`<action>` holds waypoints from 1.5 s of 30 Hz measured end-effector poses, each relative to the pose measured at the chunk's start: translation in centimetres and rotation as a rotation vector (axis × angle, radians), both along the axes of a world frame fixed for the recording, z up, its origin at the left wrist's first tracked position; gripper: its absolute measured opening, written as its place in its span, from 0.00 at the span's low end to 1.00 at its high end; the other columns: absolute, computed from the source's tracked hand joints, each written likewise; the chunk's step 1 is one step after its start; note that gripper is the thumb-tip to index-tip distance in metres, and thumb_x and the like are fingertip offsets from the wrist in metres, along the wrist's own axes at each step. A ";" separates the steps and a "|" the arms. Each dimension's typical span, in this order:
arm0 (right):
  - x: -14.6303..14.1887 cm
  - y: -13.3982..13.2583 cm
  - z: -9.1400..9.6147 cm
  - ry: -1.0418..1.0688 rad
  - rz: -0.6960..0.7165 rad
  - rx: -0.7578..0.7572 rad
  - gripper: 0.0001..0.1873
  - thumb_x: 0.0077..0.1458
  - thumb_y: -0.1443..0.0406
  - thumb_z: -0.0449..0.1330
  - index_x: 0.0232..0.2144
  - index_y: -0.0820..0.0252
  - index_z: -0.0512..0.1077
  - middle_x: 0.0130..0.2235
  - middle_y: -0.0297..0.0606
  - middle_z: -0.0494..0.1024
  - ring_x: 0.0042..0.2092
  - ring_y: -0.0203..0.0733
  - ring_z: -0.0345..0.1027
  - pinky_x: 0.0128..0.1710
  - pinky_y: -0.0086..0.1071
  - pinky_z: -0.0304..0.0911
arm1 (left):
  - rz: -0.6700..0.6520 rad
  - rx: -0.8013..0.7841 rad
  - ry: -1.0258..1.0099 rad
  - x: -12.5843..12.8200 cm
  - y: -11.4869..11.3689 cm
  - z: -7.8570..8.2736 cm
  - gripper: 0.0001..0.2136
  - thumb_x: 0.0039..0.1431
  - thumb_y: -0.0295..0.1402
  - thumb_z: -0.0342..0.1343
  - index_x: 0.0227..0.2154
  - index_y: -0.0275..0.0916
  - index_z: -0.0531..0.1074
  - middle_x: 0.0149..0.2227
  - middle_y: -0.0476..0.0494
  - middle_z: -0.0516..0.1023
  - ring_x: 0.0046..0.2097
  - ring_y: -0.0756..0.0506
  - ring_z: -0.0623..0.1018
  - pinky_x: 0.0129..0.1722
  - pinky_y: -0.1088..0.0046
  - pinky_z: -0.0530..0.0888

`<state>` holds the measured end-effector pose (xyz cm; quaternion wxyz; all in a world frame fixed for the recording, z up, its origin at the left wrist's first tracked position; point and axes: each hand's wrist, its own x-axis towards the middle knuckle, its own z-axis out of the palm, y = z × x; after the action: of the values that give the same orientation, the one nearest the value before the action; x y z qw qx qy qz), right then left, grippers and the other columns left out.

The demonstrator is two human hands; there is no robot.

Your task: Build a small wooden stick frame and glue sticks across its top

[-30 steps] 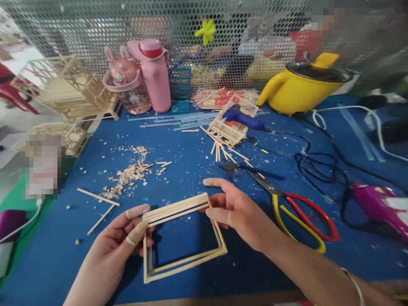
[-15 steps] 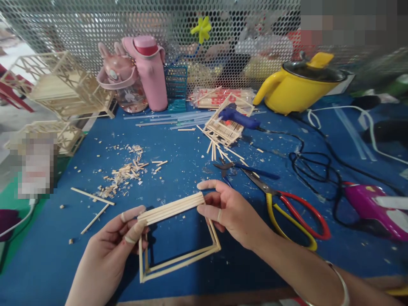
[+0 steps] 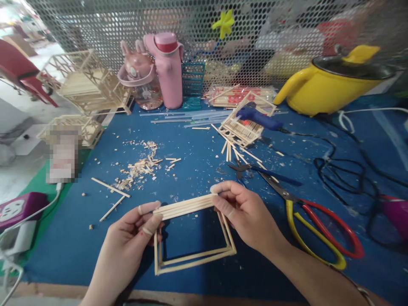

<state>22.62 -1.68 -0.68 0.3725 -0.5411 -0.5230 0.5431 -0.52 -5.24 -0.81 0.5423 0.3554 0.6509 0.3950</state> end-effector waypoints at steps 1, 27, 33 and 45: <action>0.0 0.1 -0.1 0.014 0.003 -0.017 0.10 0.55 0.59 0.60 0.36 0.58 0.70 0.24 0.30 0.72 0.23 0.30 0.62 0.22 0.24 0.59 | -0.001 0.007 0.000 0.1 0.0 0.0 0.22 0.46 0.44 0.65 0.41 0.36 0.73 0.25 0.49 0.77 0.24 0.52 0.74 0.25 0.79 0.73; -0.4 0.3 0.2 -0.142 0.031 0.127 0.08 0.55 0.59 0.58 0.31 0.58 0.71 0.22 0.30 0.69 0.22 0.33 0.61 0.22 0.27 0.59 | -0.029 0.058 -0.013 0.5 -0.1 0.1 0.26 0.51 0.44 0.60 0.51 0.35 0.70 0.25 0.50 0.75 0.23 0.52 0.74 0.26 0.77 0.73; -0.3 0.0 -0.1 -0.373 0.032 0.338 0.10 0.56 0.60 0.57 0.34 0.57 0.76 0.32 0.36 0.80 0.34 0.41 0.73 0.34 0.32 0.66 | -0.125 0.236 0.249 0.4 -0.2 0.1 0.17 0.57 0.43 0.54 0.43 0.37 0.77 0.32 0.44 0.81 0.32 0.46 0.79 0.33 0.72 0.75; 0.1 -0.1 0.5 -0.608 0.173 0.587 0.11 0.60 0.63 0.53 0.35 0.56 0.76 0.39 0.39 0.81 0.42 0.44 0.74 0.43 0.35 0.65 | -0.401 0.572 0.827 -0.6 -0.2 0.7 0.17 0.64 0.39 0.44 0.45 0.40 0.76 0.34 0.43 0.78 0.35 0.47 0.77 0.36 0.74 0.72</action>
<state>22.76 -1.81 -0.22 0.2924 -0.5018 -0.7847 0.2165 -1.09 -5.41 -0.15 0.1873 0.7319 0.5959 0.2724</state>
